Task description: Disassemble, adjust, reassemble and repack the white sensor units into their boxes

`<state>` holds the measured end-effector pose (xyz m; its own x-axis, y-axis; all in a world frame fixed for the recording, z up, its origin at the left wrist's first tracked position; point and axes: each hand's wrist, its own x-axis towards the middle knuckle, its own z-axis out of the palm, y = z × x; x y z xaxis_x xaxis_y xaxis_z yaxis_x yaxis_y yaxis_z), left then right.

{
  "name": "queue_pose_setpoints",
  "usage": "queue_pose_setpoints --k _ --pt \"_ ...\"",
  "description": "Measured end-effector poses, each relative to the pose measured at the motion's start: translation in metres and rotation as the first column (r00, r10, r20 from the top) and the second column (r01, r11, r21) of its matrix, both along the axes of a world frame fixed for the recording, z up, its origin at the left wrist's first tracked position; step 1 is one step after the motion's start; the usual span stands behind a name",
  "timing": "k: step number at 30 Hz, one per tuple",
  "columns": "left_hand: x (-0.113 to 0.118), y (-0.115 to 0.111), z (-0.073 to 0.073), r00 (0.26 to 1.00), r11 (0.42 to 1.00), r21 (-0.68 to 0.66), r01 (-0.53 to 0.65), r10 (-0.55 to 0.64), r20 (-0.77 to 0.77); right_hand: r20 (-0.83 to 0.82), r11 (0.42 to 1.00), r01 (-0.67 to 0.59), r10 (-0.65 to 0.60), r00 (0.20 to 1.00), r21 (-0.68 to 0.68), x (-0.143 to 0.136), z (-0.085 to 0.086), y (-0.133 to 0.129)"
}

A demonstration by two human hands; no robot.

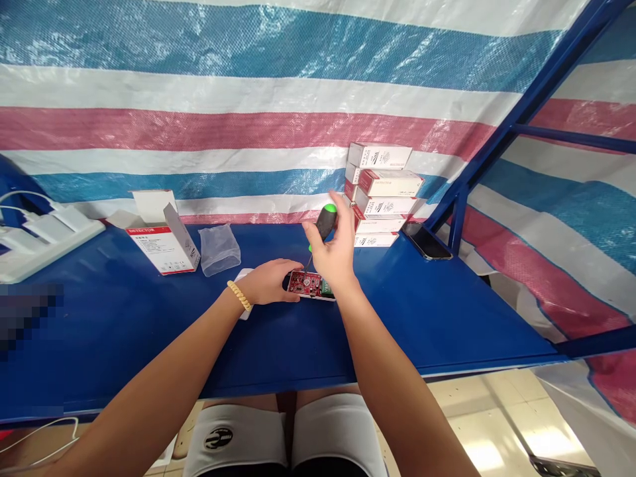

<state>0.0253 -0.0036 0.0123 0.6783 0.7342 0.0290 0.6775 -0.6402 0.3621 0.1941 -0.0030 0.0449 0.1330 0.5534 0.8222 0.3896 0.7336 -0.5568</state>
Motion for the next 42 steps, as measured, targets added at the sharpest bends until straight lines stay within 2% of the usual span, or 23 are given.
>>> queue_pose_setpoints --k 3,7,9,15,21,27,30,32,36,38,40,42 --pt "0.000 0.000 0.001 1.000 1.000 -0.014 0.000 0.000 0.002 -0.002 1.000 0.009 -0.009 1.000 0.005 0.006 0.000 0.003" --pt "-0.001 0.000 0.001 1.000 0.999 -0.031 0.011 -0.011 0.003 -0.014 0.980 -0.186 0.186 0.983 -0.066 0.015 0.002 0.005" --pt "-0.001 0.000 0.002 1.000 0.999 -0.033 0.013 -0.013 0.003 -0.032 0.965 -0.234 0.232 0.972 -0.119 0.015 0.002 0.006" --pt "-0.001 0.000 0.002 1.000 1.000 -0.020 0.019 -0.019 -0.004 -0.117 0.993 -0.101 0.093 0.989 -0.066 0.004 -0.001 0.004" --pt "-0.001 0.002 0.000 1.000 0.999 -0.021 0.028 -0.028 0.000 -0.064 0.985 -0.155 0.151 0.986 -0.073 0.005 -0.001 -0.001" --pt "-0.001 0.001 0.000 1.000 1.000 -0.013 0.027 -0.027 -0.006 -0.106 0.994 -0.094 0.087 0.990 -0.062 0.002 -0.001 0.001" --pt "-0.001 0.000 0.002 1.000 1.000 -0.008 0.030 -0.030 -0.007 -0.061 1.000 0.001 -0.001 0.998 -0.006 0.002 -0.003 0.002" --pt "-0.001 0.000 0.002 0.999 0.999 -0.009 0.031 -0.031 -0.010 -0.012 1.000 0.015 -0.014 1.000 0.002 0.005 -0.003 0.003" --pt "-0.001 0.000 0.003 0.999 0.999 -0.007 0.033 -0.033 -0.014 0.003 0.981 -0.181 0.182 0.983 -0.074 0.009 -0.001 0.002" --pt "-0.001 0.000 0.003 0.999 0.999 -0.003 0.032 -0.032 -0.015 -0.026 0.967 -0.228 0.227 0.974 -0.112 0.007 0.001 0.000" --pt "-0.001 0.000 0.003 0.999 0.999 -0.003 0.034 -0.034 -0.013 -0.042 0.987 -0.134 0.130 0.991 -0.092 0.004 0.001 -0.002" --pt "-0.001 0.000 0.002 0.999 0.999 -0.005 0.037 -0.037 -0.009 -0.045 0.998 0.056 -0.057 0.997 -0.010 0.001 0.001 -0.003"
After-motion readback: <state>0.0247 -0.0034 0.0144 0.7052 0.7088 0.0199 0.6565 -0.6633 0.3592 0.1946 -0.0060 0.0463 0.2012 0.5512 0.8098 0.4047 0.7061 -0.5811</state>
